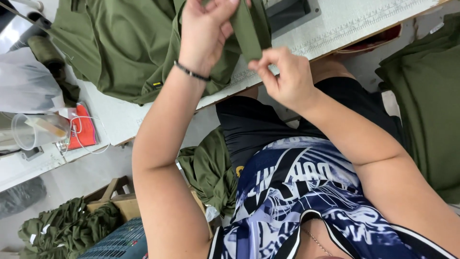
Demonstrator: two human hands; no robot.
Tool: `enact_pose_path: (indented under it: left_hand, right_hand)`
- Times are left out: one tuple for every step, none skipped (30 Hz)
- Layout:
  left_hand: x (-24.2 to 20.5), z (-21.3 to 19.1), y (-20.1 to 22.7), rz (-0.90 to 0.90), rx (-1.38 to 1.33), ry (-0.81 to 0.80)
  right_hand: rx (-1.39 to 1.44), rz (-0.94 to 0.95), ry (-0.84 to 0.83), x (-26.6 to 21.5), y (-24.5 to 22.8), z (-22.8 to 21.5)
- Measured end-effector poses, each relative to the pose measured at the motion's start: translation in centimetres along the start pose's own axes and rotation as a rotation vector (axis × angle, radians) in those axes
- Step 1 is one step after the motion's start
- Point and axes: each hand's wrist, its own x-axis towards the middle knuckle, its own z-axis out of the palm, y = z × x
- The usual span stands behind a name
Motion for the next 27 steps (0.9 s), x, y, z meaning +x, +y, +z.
enact_pose_path:
  left_hand:
    - [0.6,0.2,0.1,0.062,0.024,-0.012]
    - [0.6,0.3,0.2,0.06,0.022,-0.011]
    - [0.8,0.4,0.4,0.072,0.061,-0.016]
    - [0.9,0.6,0.5,0.084,0.099,-0.02]
    - [0.4,0.4,0.5,0.081,0.101,-0.023]
    - [-0.1,0.3,0.6,0.141,0.414,-0.089]
    - [-0.5,0.3,0.7,0.202,0.729,-0.158]
    - [-1.5,0.4,1.1,0.203,0.731,-0.164]
    - [-2.5,0.4,1.5,0.462,1.036,-0.31]
    - [-3.5,0.4,2.0,0.725,1.335,-0.465]
    - [-3.4,0.3,2.2,0.722,1.336,-0.465]
    - [-3.3,0.1,2.3,0.972,1.58,-0.527]
    - [-3.2,0.0,2.4,1.233,1.811,-0.579]
    - [-3.1,-0.3,2.1,1.227,1.81,-0.576]
    - [-2.9,-0.6,2.1,1.24,2.065,-0.494]
    - [-2.7,-0.8,2.0,1.239,2.32,-0.402]
    - [-2.5,-1.0,2.6,1.233,2.322,-0.399]
    - [-2.3,-1.1,3.3,1.26,2.26,-0.404]
    - [-1.9,-1.1,4.0,1.296,2.195,-0.412]
    - [-3.2,-0.6,5.2,1.301,2.195,-0.412]
    - [-4.4,-0.2,6.5,1.136,2.191,-0.518]
    - [-5.6,0.3,7.7,0.969,2.179,-0.618]
    - [-6.4,1.4,8.9,0.966,2.183,-0.63]
    - [-7.3,2.5,10.1,0.749,1.915,-0.837]
    - [-8.2,3.6,11.5,0.539,1.635,-0.996]
    - [-8.4,3.9,11.7,0.537,1.644,-0.999]
    - [-8.5,4.2,11.9,0.524,1.583,-1.015]
  right_hand:
    - [-0.002,0.086,0.005,0.0,0.3,0.2]
    - [-0.002,0.088,0.004,0.0,0.0,0.1]
    - [0.03,0.15,0.018,0.0,-0.2,0.0]
    - [0.063,0.212,0.032,0.0,-0.4,-0.1]
    - [0.061,0.215,0.035,-0.6,-0.1,-0.3]
    - [0.038,0.139,-0.004,-1.2,0.3,-0.6]
    - [0.013,0.061,-0.041,-1.6,0.6,-0.9]
    - [0.01,0.062,-0.035,-1.5,0.1,-1.6]
    - [0.017,0.013,-0.033,-1.3,-0.3,-2.1]
    - [0.025,-0.035,-0.031,-1.1,-0.7,-2.6]
    - [0.027,-0.034,-0.031,-1.1,-0.1,-2.8]
    - [0.031,-0.04,-0.031,-1.2,0.6,-2.9]
    - [0.034,-0.047,-0.036,-1.2,1.3,-3.2]
    - [0.036,-0.044,-0.041,-0.5,0.7,-3.9]
    - [0.094,-0.008,-0.104,0.4,0.2,-4.6]
    - [0.151,0.028,-0.167,1.3,-0.4,-5.3]
    - [0.155,0.028,-0.17,1.7,-0.5,-5.7]
    - [0.085,0.043,-0.164,2.2,-0.6,-6.1]
    - [0.01,0.056,-0.152,2.7,-0.6,-6.5]
    - [0.008,0.054,-0.15,3.9,-0.9,-6.8]
    - [0.094,0.007,-0.18,4.9,-1.2,-7.0]
    - [0.18,-0.042,-0.209,6.0,-1.4,-7.4]
    - [0.184,-0.036,-0.201,6.5,-0.2,-6.9]
    - [0.161,-0.156,-0.197,7.0,0.9,-6.5]
    - [0.139,-0.283,-0.194,7.7,2.0,-6.1]
    - [0.142,-0.285,-0.186,8.5,1.9,-5.1]
    - [0.134,-0.312,-0.248,9.4,1.8,-4.3]
